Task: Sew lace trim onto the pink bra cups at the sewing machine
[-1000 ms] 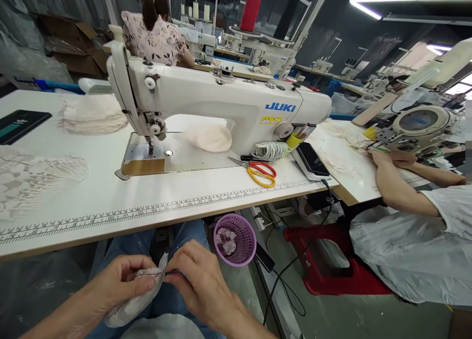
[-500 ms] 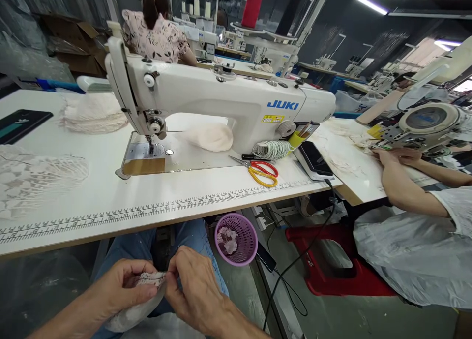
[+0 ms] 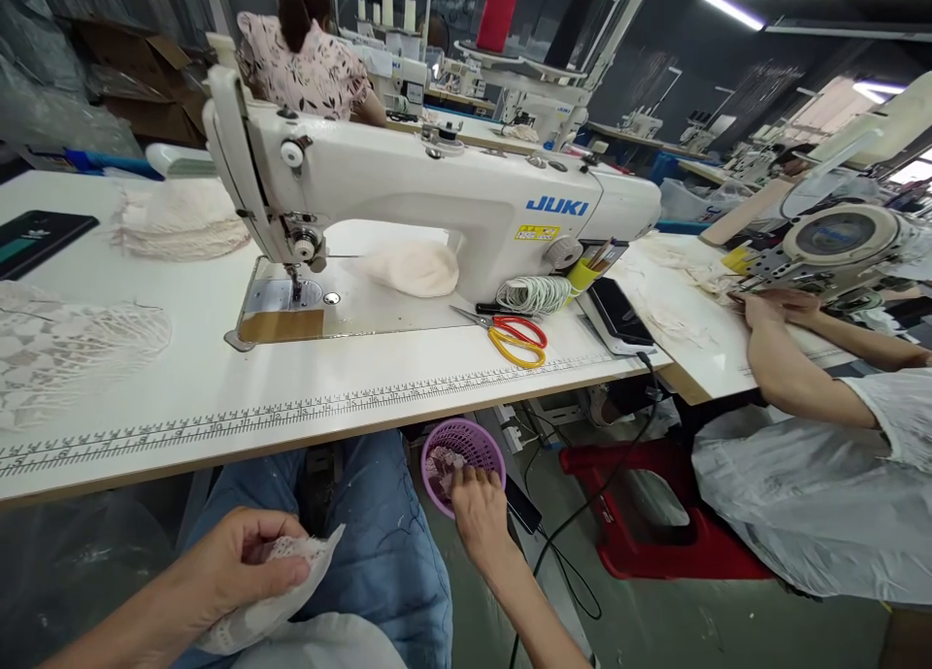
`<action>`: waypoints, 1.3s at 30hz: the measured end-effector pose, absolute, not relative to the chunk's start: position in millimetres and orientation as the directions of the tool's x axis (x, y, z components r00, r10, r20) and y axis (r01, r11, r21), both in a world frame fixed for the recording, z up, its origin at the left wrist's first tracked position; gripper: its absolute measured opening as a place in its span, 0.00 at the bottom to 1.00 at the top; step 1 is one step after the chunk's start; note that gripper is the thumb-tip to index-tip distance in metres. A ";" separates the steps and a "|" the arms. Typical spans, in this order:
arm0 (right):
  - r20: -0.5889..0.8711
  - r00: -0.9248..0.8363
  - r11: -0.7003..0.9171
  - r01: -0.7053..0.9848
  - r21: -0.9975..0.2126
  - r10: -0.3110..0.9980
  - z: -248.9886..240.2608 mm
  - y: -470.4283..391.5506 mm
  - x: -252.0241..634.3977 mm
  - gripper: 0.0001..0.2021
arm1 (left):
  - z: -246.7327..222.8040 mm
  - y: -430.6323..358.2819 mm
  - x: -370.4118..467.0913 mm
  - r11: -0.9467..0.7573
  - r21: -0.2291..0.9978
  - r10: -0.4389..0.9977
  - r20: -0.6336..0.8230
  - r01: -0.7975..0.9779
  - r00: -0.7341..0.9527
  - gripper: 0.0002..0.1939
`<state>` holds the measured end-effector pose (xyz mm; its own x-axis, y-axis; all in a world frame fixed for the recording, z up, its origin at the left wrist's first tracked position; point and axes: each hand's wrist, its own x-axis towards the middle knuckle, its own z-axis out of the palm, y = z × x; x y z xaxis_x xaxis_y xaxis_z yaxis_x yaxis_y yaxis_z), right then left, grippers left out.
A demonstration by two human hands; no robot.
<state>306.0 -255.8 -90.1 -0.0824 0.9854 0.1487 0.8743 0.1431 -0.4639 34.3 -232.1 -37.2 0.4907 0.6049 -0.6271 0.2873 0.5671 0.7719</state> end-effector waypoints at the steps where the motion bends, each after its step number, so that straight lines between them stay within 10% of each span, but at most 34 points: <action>1: 0.135 -0.110 0.160 0.872 -0.462 0.985 -83.2 -259.7 306.3 0.11 | -36.9 -231.6 35.4 0.568 0.769 0.601 -0.631 0.293 0.491 0.26; 8: 0.227 -0.361 0.399 0.524 -0.753 0.904 -20.4 -280.3 246.9 0.04 | -36.1 -229.5 42.2 0.542 0.803 0.570 -0.567 0.246 0.594 0.25; 39: 0.106 -0.278 0.247 0.542 -0.803 0.955 -30.9 -292.0 231.9 0.05 | -38.9 -241.0 41.0 0.516 0.817 0.576 -0.553 0.257 0.602 0.24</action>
<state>231.9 -292.0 -30.9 -0.2778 0.9548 0.1061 0.5419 0.2469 -0.8034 41.0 -241.0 -38.9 0.6024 0.5757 -0.5529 0.2567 0.5161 0.8172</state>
